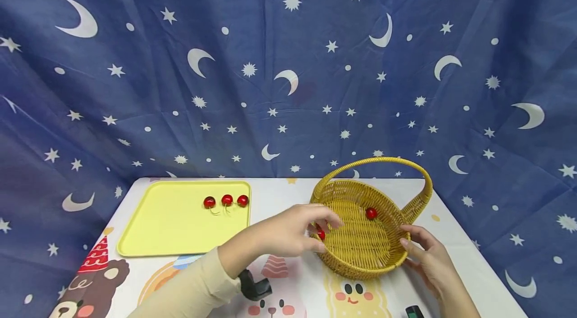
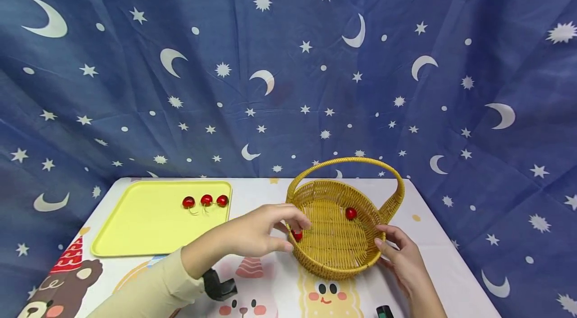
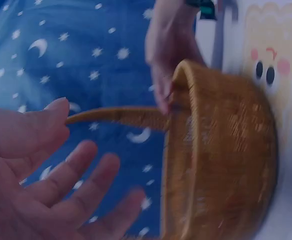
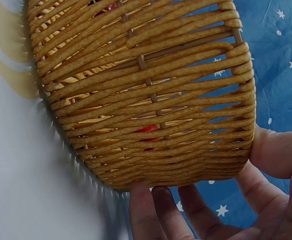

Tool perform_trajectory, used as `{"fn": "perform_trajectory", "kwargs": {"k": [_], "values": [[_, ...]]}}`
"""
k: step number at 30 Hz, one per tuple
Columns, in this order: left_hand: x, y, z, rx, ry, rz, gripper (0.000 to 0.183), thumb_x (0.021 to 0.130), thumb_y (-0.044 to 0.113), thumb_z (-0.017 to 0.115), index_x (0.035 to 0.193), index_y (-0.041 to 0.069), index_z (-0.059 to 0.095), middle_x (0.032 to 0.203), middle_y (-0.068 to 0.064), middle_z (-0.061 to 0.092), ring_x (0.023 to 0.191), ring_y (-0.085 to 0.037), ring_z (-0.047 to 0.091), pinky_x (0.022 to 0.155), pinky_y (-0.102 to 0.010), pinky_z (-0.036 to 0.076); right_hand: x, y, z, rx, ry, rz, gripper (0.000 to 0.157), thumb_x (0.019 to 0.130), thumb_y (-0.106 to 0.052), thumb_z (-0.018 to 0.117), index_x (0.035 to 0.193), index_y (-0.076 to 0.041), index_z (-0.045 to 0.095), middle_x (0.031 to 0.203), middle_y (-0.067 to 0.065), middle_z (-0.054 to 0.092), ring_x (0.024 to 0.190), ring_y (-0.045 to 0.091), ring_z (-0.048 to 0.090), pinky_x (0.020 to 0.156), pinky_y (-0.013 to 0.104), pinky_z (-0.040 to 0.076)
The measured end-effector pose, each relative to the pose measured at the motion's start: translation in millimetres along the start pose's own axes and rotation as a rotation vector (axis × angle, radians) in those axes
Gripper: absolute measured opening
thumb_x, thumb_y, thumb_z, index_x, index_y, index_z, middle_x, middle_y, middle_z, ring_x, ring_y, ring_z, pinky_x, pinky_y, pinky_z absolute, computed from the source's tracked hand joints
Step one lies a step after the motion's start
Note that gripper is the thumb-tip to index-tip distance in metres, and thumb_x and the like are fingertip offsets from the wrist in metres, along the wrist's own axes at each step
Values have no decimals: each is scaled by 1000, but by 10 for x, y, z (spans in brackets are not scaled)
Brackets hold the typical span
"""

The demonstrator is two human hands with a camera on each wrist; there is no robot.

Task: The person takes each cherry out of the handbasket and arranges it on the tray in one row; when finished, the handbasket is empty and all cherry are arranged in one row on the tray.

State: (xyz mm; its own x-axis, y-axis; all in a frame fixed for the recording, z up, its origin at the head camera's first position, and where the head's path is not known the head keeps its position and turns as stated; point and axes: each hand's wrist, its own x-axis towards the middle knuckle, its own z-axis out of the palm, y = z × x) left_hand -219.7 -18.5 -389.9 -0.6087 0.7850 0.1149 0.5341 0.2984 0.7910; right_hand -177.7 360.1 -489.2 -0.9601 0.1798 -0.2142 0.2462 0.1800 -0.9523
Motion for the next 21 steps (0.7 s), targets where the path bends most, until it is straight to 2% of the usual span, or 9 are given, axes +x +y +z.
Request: {"fn": "perform_trajectory", "kwargs": {"k": [4,7,11,17,20,21], "values": [[340,-48,234,88,-46,-25,60,94,14,83,148,29,59,147,9,62,134,-9,59,111,-29,51,-2,3,-8,14,-5,-20,39,103,-16,73,142,-16,64,124,-12,59,109,2,63,90,37,61],[548,-168,367,106,-40,-52,67,93,16,83,153,28,55,155,6,58,144,-14,55,120,-33,45,-7,4,-6,14,-6,-19,40,103,-16,73,142,-15,64,124,-12,59,110,2,62,91,37,62],[751,-329,491,124,-20,-115,70,91,15,85,154,24,55,156,1,59,149,-19,53,125,-37,42,-12,13,-1,4,-9,-23,42,104,-17,72,144,-12,62,125,-13,58,111,2,62,90,37,61],[957,-409,598,180,-21,-256,70,88,13,86,152,22,59,156,-1,60,148,-19,54,122,-35,46,-4,11,-17,12,-20,-50,39,104,-16,72,142,-13,63,125,-12,59,109,4,64,88,35,62],[1021,-396,635,229,-15,-315,64,86,7,84,146,17,64,150,-3,64,140,-18,59,115,-32,50,-2,14,-25,21,-18,-52,37,104,-15,71,141,-15,64,125,-11,59,109,5,64,87,35,62],[1034,-392,648,251,-19,-331,60,86,3,81,142,17,66,147,-3,66,133,-17,63,109,-30,53,-2,20,-28,23,-19,-51,37,104,-14,71,140,-15,64,126,-11,59,109,5,64,87,35,62]]}}
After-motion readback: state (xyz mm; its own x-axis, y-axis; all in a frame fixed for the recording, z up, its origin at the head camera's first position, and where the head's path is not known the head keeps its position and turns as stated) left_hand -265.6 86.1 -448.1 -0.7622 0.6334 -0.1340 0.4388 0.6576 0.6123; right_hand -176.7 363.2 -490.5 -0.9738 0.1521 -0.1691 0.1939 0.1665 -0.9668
